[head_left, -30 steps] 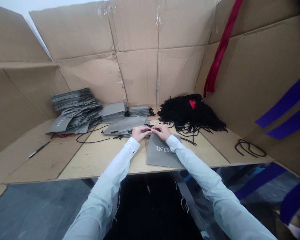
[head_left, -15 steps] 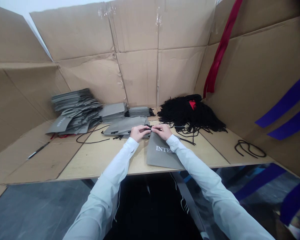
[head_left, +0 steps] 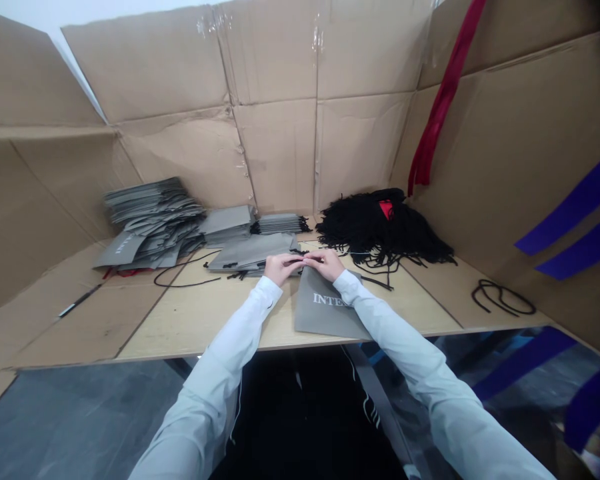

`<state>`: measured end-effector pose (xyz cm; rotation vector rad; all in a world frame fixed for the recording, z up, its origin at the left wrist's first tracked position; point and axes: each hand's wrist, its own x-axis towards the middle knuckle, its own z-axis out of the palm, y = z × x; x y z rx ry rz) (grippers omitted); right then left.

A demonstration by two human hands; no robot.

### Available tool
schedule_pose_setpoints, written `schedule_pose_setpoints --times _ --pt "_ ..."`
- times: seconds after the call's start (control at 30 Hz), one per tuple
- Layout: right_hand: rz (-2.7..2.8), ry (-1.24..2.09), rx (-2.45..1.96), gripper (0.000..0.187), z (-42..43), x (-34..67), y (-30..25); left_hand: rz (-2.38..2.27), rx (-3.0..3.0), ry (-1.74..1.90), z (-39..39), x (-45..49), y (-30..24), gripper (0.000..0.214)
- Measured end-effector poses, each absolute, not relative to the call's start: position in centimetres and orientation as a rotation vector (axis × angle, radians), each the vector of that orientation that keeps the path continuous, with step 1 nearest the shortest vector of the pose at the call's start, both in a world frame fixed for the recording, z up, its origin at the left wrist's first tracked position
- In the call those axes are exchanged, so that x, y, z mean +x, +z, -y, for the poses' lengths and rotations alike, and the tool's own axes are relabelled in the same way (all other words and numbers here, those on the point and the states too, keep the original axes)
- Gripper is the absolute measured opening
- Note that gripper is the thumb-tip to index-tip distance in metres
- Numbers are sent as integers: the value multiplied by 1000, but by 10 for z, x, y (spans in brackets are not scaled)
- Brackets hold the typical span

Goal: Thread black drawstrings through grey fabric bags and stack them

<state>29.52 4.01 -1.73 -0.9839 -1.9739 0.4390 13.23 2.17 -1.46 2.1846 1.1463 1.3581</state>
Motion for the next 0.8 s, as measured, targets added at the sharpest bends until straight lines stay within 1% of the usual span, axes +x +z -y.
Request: schedule_pose_setpoints --times 0.37,0.57,0.63,0.73,0.8 --pt "1934 433 -1003 20 -39 296 -14 -1158 1932 1391 -24 134 -14 27" --pt "1940 424 -996 18 -39 297 -14 -998 1769 1367 -29 133 -17 31" --pt "1929 433 -1020 16 -41 297 -15 -944 1677 1319 -31 132 -18 40" --pt "1908 437 -1051 15 -44 299 -17 -931 1570 1259 -32 131 -20 65" --pt "1924 429 -1054 14 -47 299 -18 -934 1575 1227 -33 132 -21 70"
